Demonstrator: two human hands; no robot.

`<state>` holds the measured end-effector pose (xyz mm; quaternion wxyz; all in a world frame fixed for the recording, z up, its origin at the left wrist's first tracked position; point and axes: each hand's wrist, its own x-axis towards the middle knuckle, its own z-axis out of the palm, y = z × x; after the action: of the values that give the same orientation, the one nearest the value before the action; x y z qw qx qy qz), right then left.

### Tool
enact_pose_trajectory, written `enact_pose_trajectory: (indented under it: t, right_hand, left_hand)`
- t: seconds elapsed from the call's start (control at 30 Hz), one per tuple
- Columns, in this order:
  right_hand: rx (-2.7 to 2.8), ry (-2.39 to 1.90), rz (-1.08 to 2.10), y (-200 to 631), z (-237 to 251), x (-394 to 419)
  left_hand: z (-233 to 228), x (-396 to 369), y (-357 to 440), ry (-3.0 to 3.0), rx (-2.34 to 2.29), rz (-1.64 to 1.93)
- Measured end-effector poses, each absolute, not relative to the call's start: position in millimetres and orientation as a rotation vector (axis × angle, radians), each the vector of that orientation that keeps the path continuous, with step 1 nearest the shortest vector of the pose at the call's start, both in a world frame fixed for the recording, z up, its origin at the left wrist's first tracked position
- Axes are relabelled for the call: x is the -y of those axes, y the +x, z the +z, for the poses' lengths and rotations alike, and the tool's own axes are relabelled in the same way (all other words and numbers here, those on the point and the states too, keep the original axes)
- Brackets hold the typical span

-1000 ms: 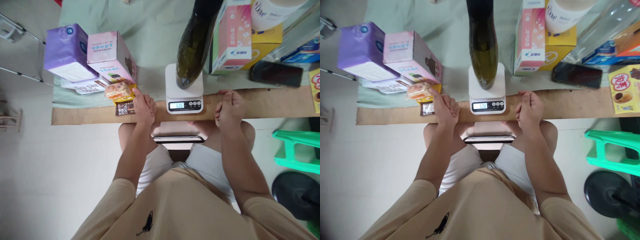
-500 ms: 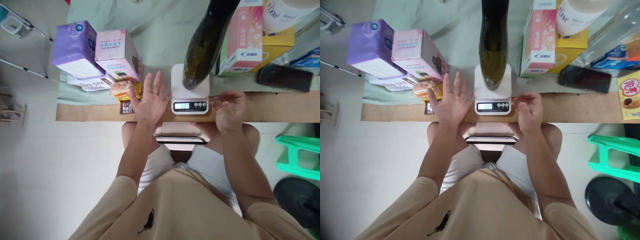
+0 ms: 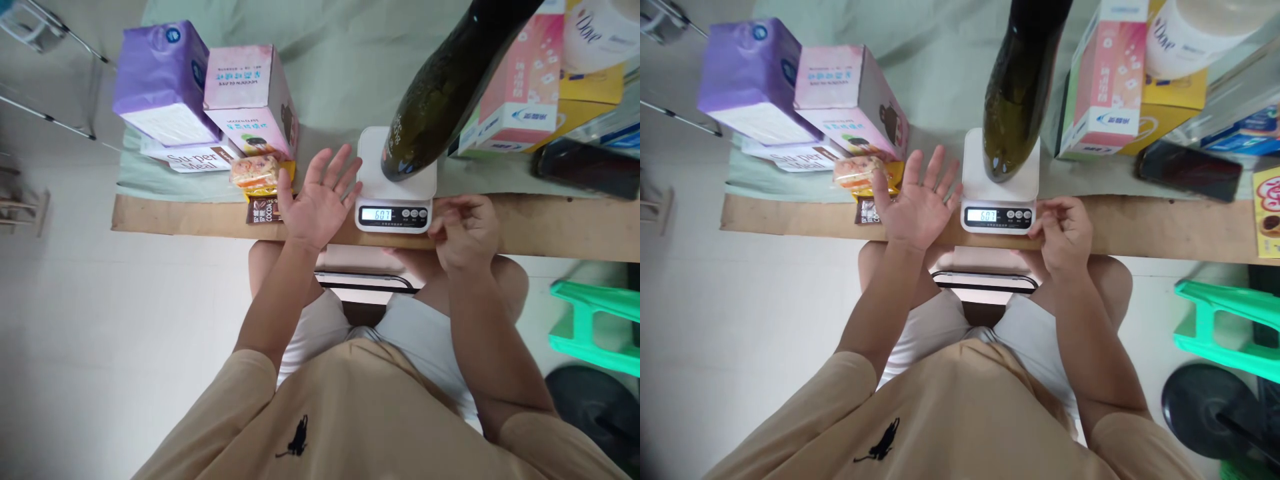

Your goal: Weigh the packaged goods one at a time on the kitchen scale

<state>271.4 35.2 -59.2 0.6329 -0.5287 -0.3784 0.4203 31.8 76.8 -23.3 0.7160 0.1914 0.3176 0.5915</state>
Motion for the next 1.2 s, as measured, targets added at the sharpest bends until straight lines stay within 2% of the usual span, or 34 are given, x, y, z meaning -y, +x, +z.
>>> enact_pose_trajectory:
  t: [0.2,0.43,0.57,0.77,0.97,1.2]
  right_hand:
    - [0.764,-1.143,0.902,270.3,-66.1,-38.5]
    - [0.590,-1.073,0.898,263.4,-57.2,-40.9]
    - [0.684,-1.003,0.896,257.3,-44.7,-38.0]
    - [1.065,-0.956,0.950,249.1,-24.0,-63.5]
    - [1.082,-0.964,1.093,231.5,-6.0,-90.9]
    - [1.019,-0.969,0.960,208.3,-10.6,-91.8]
  left_hand:
    - [-21.8,-83.0,34.7,0.327,-0.736,1.341]
    - [-47.7,-90.2,30.2,0.449,-0.859,1.301]
    - [-54.1,-94.4,36.2,0.765,-0.960,1.431]
    - [-28.1,-112.0,63.9,1.301,-0.950,1.659]
    - [-41.4,-117.0,87.1,1.667,-0.821,1.393]
    - [-44.4,-103.0,97.9,1.786,-0.826,1.361]
